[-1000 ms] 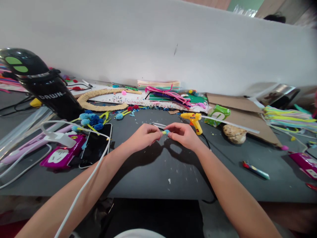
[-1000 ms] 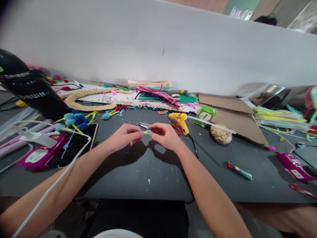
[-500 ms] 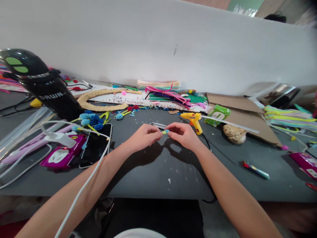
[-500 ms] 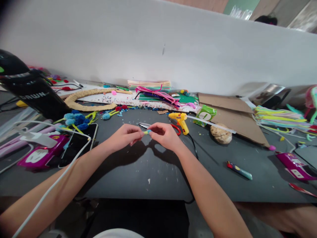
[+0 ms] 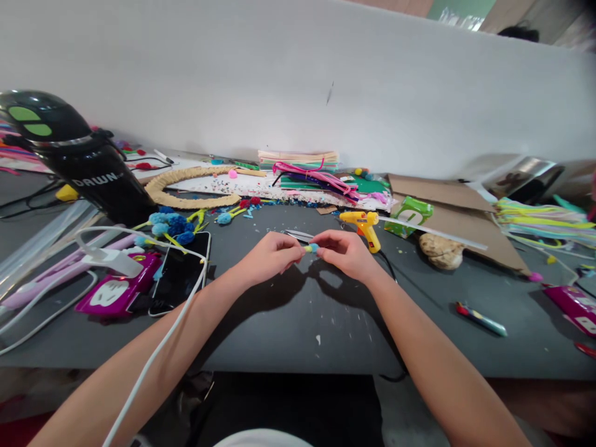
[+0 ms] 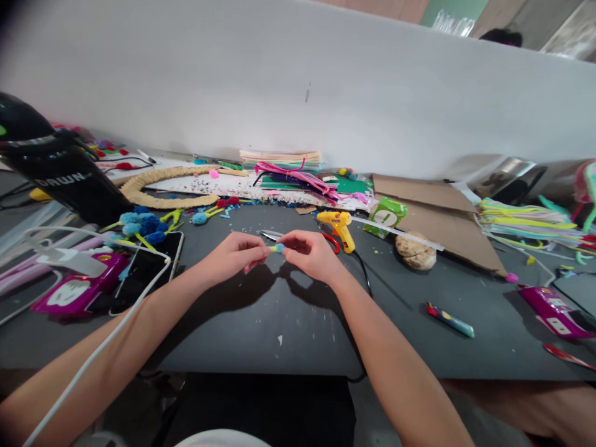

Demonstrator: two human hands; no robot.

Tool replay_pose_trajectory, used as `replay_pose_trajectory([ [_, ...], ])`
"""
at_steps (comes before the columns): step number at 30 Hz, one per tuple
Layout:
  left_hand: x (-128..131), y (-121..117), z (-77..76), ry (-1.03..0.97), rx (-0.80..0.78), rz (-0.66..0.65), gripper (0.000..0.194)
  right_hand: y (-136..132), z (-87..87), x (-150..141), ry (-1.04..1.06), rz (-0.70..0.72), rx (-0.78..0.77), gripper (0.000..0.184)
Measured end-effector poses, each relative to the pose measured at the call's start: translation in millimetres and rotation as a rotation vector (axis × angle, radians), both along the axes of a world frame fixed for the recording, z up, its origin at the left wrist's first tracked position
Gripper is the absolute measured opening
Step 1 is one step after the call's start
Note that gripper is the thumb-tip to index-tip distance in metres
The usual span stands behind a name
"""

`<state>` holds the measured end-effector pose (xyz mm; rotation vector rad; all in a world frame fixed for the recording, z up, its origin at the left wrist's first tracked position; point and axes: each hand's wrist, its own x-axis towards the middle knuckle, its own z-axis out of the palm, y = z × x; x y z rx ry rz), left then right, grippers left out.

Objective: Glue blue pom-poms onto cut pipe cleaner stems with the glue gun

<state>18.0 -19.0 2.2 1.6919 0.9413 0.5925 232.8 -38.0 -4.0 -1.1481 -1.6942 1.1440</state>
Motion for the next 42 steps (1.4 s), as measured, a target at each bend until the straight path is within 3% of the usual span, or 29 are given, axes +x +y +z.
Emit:
replay_pose_trajectory([
  [10, -0.3, 1.4, -2.7, -0.002, 0.011, -0.004, 0.035, -0.4, -1.3, -2.1, -0.021, -0.026, 0.026, 0.019],
  [23, -0.5, 0.5, 0.2, -0.049, -0.022, 0.007, 0.033, 1.1, 3.6, 1.6, 0.067, 0.036, -0.062, 0.022],
  [35, 0.7, 0.4, 1.1, -0.035, -0.019, 0.004, 0.032, 0.2, 0.1, -3.4, 0.062, -0.031, -0.072, 0.020],
  [42, -1.2, 1.4, 3.5, -0.135, -0.086, 0.005, 0.032, 1.9, 5.4, 6.0, 0.168, 0.050, -0.084, 0.027],
])
